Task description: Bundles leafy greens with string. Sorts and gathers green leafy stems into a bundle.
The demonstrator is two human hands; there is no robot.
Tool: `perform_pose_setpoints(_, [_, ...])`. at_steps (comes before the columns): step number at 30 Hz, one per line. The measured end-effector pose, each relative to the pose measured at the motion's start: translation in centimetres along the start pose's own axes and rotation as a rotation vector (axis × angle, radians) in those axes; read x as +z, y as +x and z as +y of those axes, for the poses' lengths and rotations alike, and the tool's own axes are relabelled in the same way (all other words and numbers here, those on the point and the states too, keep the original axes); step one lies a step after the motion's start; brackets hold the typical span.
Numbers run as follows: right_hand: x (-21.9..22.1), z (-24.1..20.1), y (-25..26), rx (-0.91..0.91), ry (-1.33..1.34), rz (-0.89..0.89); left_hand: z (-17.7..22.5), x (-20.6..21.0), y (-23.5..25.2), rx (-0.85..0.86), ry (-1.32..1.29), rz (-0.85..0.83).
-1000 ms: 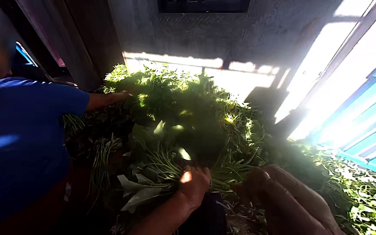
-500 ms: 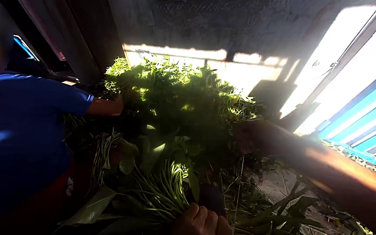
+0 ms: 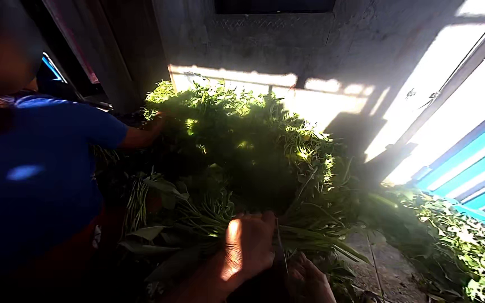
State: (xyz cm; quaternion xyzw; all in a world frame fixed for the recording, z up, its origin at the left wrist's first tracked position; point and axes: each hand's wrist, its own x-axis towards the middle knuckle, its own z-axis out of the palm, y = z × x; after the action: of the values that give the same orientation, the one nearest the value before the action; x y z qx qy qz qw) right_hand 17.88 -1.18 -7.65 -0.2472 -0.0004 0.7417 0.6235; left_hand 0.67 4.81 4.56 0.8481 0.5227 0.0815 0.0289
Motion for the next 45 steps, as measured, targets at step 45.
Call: perform_pose_setpoints(45, [1.0, -11.6, -2.3, 0.292, -1.511, -0.015, 4.7, 14.7, -1.9, 0.645, -0.202, 0.885])
